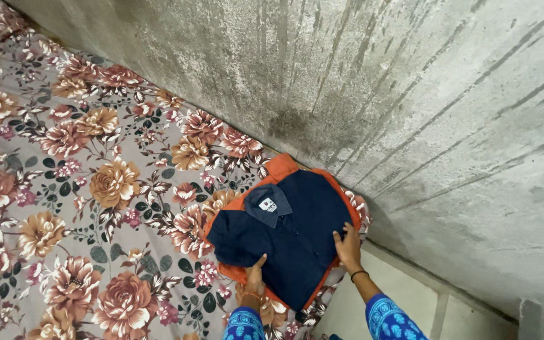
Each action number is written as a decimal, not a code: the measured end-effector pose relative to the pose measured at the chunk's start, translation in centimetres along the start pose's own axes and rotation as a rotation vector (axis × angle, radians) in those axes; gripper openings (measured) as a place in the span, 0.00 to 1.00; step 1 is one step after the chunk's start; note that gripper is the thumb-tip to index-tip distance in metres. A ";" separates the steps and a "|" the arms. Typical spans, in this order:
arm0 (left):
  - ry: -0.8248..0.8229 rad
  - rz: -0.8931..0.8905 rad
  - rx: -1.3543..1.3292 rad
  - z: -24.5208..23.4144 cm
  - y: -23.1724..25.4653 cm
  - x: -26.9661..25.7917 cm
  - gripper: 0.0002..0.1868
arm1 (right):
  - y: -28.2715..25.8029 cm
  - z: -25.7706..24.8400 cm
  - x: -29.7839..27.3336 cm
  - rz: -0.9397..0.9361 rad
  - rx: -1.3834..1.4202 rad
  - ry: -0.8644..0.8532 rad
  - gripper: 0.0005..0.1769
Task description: The person folds several shirts on a floral-patterned surface. They smooth and align each shirt, fold the sleeves and body, and stack them neatly. The shirts include a grey polo, a dark blue button-up, and an orange button-up.
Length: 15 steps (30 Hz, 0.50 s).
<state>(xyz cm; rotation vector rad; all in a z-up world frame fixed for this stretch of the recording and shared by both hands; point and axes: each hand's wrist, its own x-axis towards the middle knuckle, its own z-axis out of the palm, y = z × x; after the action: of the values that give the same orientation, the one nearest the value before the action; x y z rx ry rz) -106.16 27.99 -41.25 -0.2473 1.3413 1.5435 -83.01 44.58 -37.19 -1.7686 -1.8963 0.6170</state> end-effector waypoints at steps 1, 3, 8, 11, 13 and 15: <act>-0.002 -0.019 -0.016 -0.1 -0.2 0.0 0.47 | -0.1 0.1 1.3 -0.061 -0.059 -0.008 0.32; -0.006 -0.045 -0.044 -0.4 0.1 0.5 0.48 | -0.6 0.6 3.9 -0.187 -0.165 -0.020 0.31; 0.013 -0.014 -0.059 -0.6 -0.2 0.9 0.46 | -1.3 1.9 8.8 -0.079 -0.288 -0.115 0.37; 0.045 -0.024 -0.056 -1.2 -0.5 1.0 0.46 | -1.5 2.4 10.6 -0.001 -0.330 -0.171 0.43; 0.058 -0.033 -0.053 -1.4 -1.0 0.9 0.46 | -1.5 2.6 10.7 -0.005 -0.368 -0.224 0.42; 0.065 -0.030 -0.055 -1.2 -1.0 1.3 0.46 | -2.4 3.0 10.9 -0.037 -0.407 -0.298 0.35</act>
<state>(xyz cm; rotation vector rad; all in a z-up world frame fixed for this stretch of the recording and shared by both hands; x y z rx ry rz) -106.50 27.50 -43.20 -0.3530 1.3403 1.5602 -87.39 55.26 -37.68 -1.9651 -2.3908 0.5323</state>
